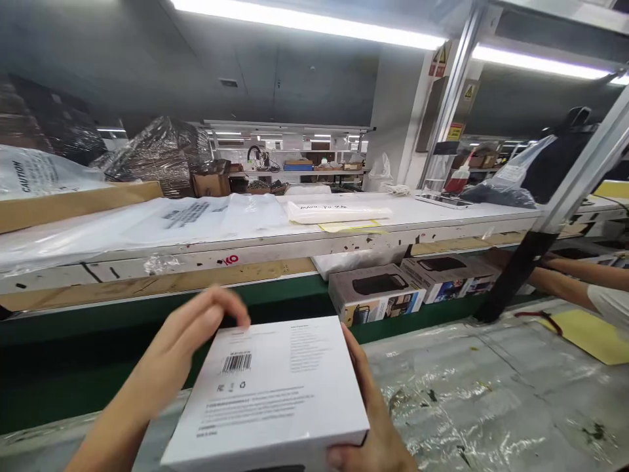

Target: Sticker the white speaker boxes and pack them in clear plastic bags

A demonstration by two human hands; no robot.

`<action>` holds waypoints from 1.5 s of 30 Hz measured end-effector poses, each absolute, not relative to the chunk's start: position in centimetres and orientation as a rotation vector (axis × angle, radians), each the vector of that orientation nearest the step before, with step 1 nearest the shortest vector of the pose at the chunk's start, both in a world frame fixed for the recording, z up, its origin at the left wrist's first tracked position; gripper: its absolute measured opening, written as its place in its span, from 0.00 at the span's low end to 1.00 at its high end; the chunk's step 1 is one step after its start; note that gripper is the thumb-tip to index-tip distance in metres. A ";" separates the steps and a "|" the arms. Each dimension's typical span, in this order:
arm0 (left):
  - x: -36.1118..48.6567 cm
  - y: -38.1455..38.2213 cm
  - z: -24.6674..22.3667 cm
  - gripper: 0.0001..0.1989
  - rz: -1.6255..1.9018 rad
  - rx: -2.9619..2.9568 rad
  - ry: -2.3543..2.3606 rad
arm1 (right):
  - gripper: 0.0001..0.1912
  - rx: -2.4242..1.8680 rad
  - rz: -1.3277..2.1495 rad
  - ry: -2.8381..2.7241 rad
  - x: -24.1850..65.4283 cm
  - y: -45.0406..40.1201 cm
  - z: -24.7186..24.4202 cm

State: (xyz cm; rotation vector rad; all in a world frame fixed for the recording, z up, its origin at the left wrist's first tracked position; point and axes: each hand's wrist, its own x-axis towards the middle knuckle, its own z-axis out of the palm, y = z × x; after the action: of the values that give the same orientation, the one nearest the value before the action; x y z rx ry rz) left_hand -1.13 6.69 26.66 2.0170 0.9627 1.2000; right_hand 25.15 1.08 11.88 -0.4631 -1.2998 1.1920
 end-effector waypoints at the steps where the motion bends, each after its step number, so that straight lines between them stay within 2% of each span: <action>1: -0.2 8.0 28.6 0.19 1.188 1.935 0.973 | 0.71 -0.483 1.207 -1.300 25.0 0.8 11.9; 2: 1.1 9.3 30.3 0.18 1.156 1.833 0.970 | 0.73 -0.508 1.220 -1.300 25.2 0.7 11.9; 4: 4.7 11.7 32.9 0.23 1.012 1.686 0.913 | 0.71 -0.562 1.220 -1.316 26.2 0.8 12.2; 5: 6.7 12.9 33.8 0.26 0.944 1.648 0.905 | 0.66 -0.582 1.194 -1.329 27.1 1.1 12.6; 7: 10.3 14.8 34.7 0.28 0.901 1.604 0.912 | 0.47 -0.594 1.065 -1.310 29.3 2.6 14.2; 10: 13.5 16.6 34.6 0.28 0.960 1.541 0.912 | 0.22 -0.577 0.709 -1.141 32.8 6.5 18.7; 12: 14.1 17.0 34.1 0.25 0.987 1.536 0.897 | 0.10 -0.593 0.436 -1.058 34.7 9.3 22.4; 13: 14.0 17.2 33.8 0.26 0.997 1.551 0.889 | 0.08 -0.622 0.319 -1.068 35.4 10.7 24.3; 15: 13.6 17.3 33.2 0.29 1.024 1.601 0.868 | 0.05 -0.720 0.149 -1.202 36.1 12.9 27.5; 19: 12.8 17.8 32.1 0.26 1.134 1.720 0.883 | 0.04 -0.875 -0.067 -1.656 35.0 15.8 31.0; 24: 13.0 18.1 31.4 0.23 1.242 1.861 0.946 | 0.05 -0.844 -0.318 -1.921 32.7 18.1 30.7; 34: 13.1 18.3 31.4 0.17 1.221 1.859 0.925 | 0.08 -0.870 -0.974 -1.975 32.0 18.7 29.8; 37: 12.8 18.4 31.4 0.17 1.206 1.844 0.868 | 0.06 -0.881 -0.972 -1.990 32.0 18.2 30.1; 42: 12.4 17.9 31.9 0.18 1.123 1.715 0.646 | 0.04 -0.890 -0.748 -1.993 32.7 16.8 30.2; 45: 12.6 18.0 32.1 0.11 1.062 1.714 0.646 | 0.06 -0.946 -0.672 -2.027 32.9 16.8 30.2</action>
State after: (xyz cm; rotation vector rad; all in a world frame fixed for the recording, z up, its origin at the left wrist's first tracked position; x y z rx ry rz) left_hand 12.64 18.04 32.12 1.7145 0.6457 1.0619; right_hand 32.92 16.82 30.16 -0.9458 -2.0266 -0.6716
